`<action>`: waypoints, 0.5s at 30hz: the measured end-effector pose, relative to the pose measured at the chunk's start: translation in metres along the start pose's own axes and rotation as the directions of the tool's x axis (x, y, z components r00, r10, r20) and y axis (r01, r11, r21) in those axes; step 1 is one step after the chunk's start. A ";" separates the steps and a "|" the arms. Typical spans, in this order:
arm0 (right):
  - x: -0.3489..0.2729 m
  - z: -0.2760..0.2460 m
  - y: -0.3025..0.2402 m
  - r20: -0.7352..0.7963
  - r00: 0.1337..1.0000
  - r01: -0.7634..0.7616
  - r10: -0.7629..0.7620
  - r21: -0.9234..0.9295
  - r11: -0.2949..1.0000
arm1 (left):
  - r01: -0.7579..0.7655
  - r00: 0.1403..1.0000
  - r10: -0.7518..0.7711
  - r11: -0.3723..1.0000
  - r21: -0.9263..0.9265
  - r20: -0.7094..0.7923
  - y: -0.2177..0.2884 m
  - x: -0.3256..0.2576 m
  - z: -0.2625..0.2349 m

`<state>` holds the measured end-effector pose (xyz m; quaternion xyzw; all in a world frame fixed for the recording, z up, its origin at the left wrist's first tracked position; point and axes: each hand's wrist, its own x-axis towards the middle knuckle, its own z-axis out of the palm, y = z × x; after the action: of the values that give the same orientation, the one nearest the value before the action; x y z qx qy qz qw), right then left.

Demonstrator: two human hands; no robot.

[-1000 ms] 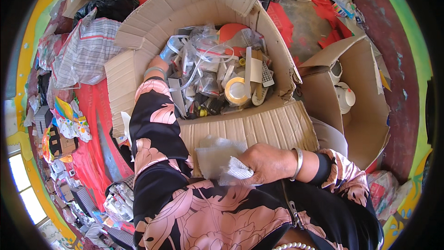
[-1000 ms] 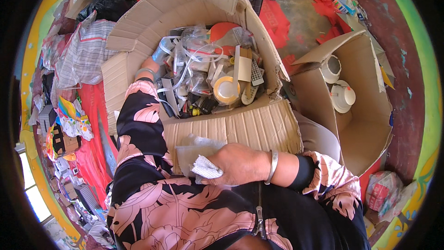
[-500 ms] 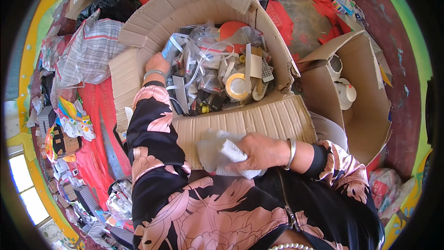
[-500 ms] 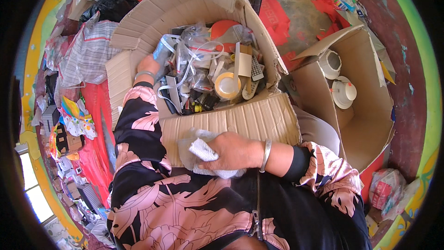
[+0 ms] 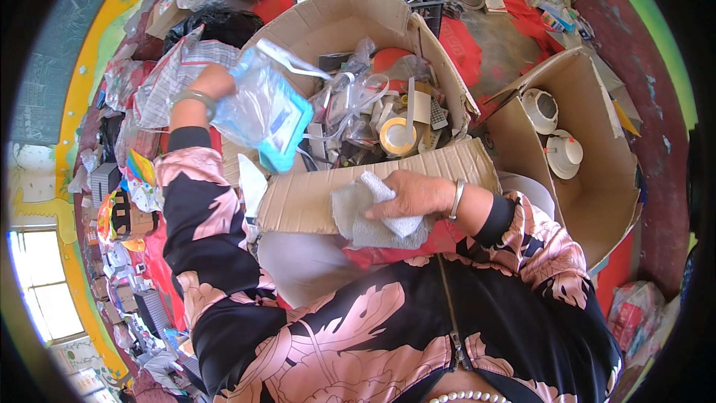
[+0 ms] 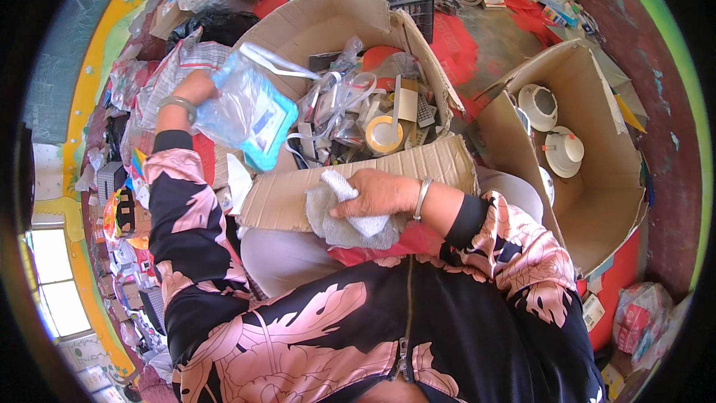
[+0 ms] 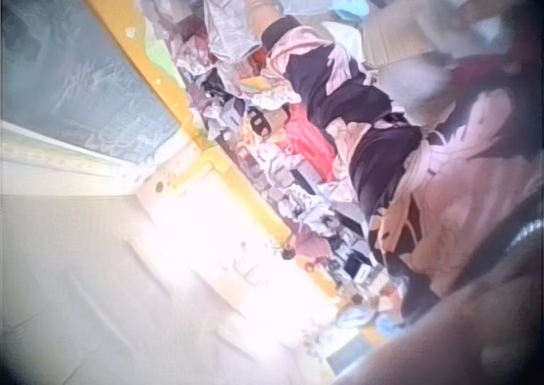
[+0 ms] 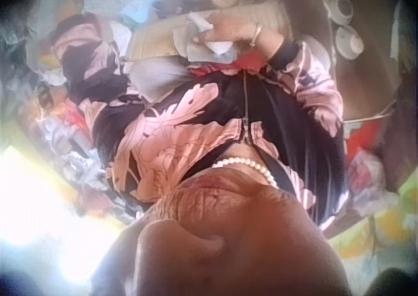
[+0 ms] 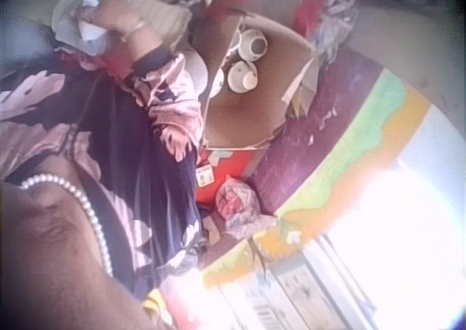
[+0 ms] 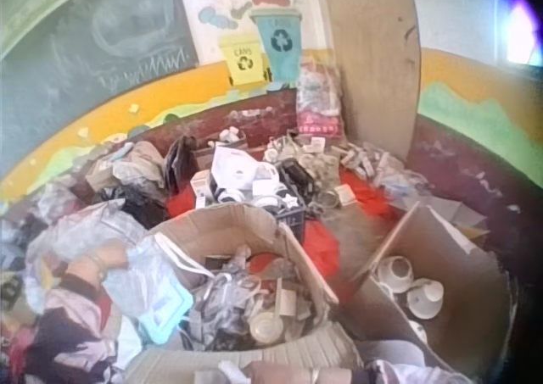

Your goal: The person wipes various items including a round white lighting fixture and a framed picture with a cloth before placing them into cardboard boxes.

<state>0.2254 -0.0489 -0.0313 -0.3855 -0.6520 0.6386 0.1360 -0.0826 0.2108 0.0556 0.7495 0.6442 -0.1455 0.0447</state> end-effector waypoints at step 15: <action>-0.008 -0.059 0.005 -0.491 0.871 0.385 -0.021 0.656 0.649 | -0.214 0.962 -0.231 -0.310 -0.926 -0.145 0.003 -0.138 0.067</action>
<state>0.2718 -0.0116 -0.0249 -0.3536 -0.3301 0.7211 0.4961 -0.1076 0.0620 0.0290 0.4071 0.4973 0.5411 0.5424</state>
